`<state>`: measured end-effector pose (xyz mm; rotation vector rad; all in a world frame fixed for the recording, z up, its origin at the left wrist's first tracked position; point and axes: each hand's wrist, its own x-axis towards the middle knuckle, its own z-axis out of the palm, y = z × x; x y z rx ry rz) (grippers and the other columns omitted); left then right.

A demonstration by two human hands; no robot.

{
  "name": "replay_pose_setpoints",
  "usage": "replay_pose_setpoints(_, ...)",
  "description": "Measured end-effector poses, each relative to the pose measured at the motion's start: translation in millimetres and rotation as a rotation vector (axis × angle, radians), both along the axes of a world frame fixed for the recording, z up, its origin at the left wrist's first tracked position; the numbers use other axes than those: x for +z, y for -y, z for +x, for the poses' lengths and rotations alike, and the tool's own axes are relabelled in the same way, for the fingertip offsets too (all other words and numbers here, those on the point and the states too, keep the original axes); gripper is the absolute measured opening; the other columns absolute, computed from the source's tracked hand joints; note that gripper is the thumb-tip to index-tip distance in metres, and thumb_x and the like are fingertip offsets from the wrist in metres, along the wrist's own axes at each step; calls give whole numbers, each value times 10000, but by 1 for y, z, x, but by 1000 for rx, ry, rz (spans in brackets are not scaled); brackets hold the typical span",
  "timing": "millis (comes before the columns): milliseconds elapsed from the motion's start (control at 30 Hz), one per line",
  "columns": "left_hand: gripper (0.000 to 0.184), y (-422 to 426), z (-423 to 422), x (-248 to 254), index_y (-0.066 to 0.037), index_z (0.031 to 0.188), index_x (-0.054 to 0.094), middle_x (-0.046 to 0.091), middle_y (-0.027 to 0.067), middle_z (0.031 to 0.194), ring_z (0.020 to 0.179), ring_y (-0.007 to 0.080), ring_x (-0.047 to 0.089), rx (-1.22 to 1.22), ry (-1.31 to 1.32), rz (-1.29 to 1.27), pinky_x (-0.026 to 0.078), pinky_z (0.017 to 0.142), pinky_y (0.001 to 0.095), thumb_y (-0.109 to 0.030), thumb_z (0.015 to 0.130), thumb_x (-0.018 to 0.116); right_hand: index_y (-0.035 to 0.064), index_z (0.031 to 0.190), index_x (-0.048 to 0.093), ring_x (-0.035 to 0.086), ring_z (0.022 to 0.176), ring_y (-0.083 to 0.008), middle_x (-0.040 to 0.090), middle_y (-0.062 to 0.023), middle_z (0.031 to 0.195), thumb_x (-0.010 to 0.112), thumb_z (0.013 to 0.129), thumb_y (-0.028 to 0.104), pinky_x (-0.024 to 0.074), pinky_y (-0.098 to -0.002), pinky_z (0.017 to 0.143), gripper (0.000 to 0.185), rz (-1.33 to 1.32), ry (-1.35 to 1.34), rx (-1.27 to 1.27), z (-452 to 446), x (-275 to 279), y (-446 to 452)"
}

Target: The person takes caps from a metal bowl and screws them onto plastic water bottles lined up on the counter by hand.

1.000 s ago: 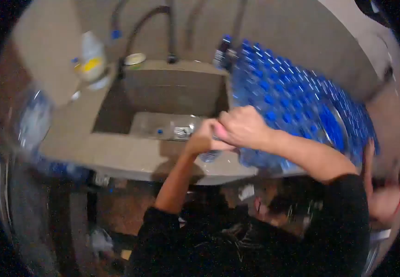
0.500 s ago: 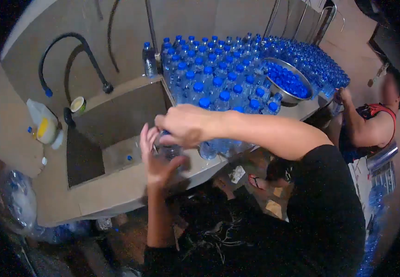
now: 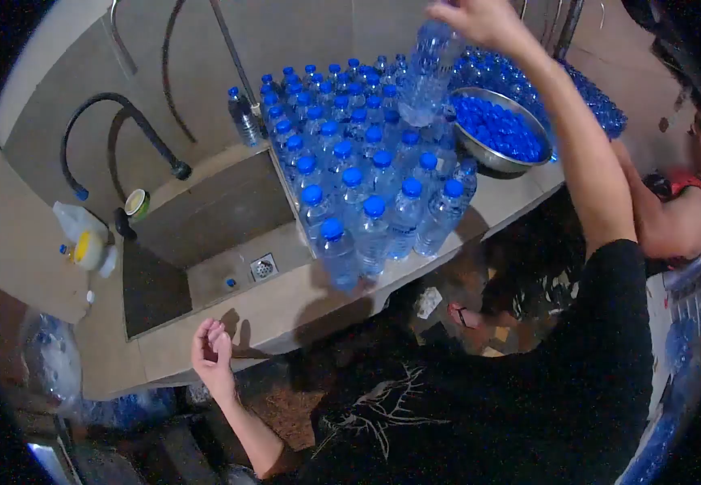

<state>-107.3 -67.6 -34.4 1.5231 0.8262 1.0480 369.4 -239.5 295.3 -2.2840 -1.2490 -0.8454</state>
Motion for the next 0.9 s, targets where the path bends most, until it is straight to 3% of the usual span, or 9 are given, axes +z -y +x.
replay_pose_setpoints(33,390,4,8,9,22,1236,549,614,111,1125,1060,167,582,-4,-6,35,441,947,294,-47,870,666,-40,863,703,683,649,-196,698,-139,726,633,842,210,548,-332,603,261,-61,11,-24,3,-10,1)
replay_pose_setpoints(100,379,13,30,25,14,1216,563,613,97,1119,1050,166,585,-20,-8,68,444,944,295,-46,858,673,7,888,706,677,784,-337,683,-201,814,672,799,382,532,-415,731,387,-142,171,66,50,-44,-6)
replay_pose_setpoints(167,373,24,56,46,6,1196,577,612,83,1110,1043,164,588,-36,-70,144,448,940,296,-42,841,680,7,885,708,659,776,-393,669,-224,791,669,774,361,531,-454,730,372,-101,96,93,72,-74,-16)
replay_pose_setpoints(433,376,64,210,160,-32,1123,629,613,24,998,846,117,568,-255,-316,626,465,815,261,-46,760,724,17,845,710,658,839,-414,672,-246,830,670,754,337,535,-487,755,334,-459,-180,168,102,-174,-40)
replay_pose_setpoints(567,376,83,308,191,-54,1096,644,658,106,993,830,247,648,-497,-530,928,509,745,343,-176,761,766,21,875,701,658,820,-401,674,-228,834,663,809,324,529,-471,741,312,-405,-250,368,113,-189,-13)
replay_pose_setpoints(700,414,92,393,177,-78,1082,666,669,166,1011,894,338,654,-653,-672,1204,522,750,413,-353,780,737,15,915,685,646,870,-416,676,-225,966,661,834,358,528,-490,779,353,-94,-446,312,161,-164,61)
replay_pose_setpoints(767,442,97,426,170,-88,1075,675,677,169,970,867,351,657,-726,-780,1343,528,735,426,-410,776,724,29,971,672,628,950,-396,668,-225,995,654,840,347,515,-480,825,344,-259,-298,-50,210,-193,109)
replay_pose_setpoints(833,475,102,448,169,-91,1068,680,685,168,912,828,364,661,-806,-1004,1389,534,713,439,-457,767,714,47,1034,662,599,1027,-383,657,-223,1034,655,839,312,497,-460,874,329,-618,-291,-141,264,-251,150)
replay_pose_setpoints(900,499,96,457,159,-96,1004,708,688,153,807,762,359,666,-759,-938,1397,531,668,448,-507,720,736,46,1014,672,592,1027,-389,652,-223,1024,676,815,244,489,-458,891,281,-596,-329,16,274,-281,171)
